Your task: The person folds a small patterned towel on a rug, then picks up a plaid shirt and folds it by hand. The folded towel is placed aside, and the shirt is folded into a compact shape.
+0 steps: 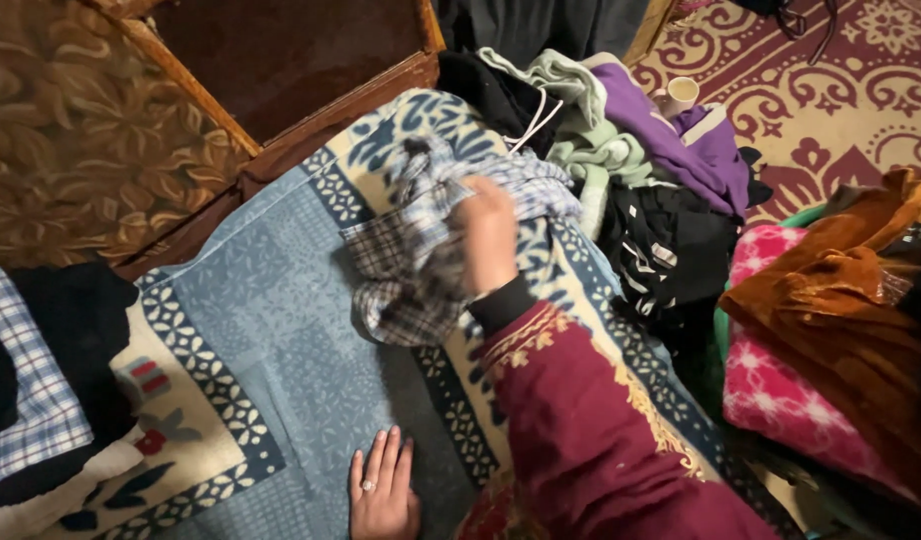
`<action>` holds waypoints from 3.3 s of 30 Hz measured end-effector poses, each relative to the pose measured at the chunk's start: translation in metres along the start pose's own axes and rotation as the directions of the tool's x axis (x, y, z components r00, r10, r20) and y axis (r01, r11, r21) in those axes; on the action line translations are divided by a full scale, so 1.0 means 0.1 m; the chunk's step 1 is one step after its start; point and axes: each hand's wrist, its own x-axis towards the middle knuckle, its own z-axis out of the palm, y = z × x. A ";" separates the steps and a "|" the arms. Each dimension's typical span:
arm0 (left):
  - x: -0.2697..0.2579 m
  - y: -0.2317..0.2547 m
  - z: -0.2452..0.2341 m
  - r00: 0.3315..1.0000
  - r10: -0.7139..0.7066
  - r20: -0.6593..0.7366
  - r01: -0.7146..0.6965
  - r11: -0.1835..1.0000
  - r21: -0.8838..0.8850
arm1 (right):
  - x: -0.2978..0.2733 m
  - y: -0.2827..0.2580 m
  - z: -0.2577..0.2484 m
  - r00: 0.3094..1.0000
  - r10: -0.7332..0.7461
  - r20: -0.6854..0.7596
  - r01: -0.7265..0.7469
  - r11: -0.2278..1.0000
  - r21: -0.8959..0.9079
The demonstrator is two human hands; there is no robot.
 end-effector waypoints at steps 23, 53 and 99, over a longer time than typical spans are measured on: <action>0.03 0.01 -0.09 0.999 0.000 0.052 0.003 0.998 -0.068 | 0.09 0.92 -0.56 0.960 0.233 0.152 -0.088 0.772 -0.630; -0.06 -0.06 0.09 0.983 -0.018 0.185 0.045 0.989 -0.141 | -0.73 -0.85 -0.03 0.825 0.122 0.552 0.152 0.893 -0.425; -0.05 -0.47 -1.10 0.387 -0.820 0.421 0.732 -0.003 -0.681 | -2.58 -1.30 0.30 0.622 0.172 0.764 0.092 0.953 -0.290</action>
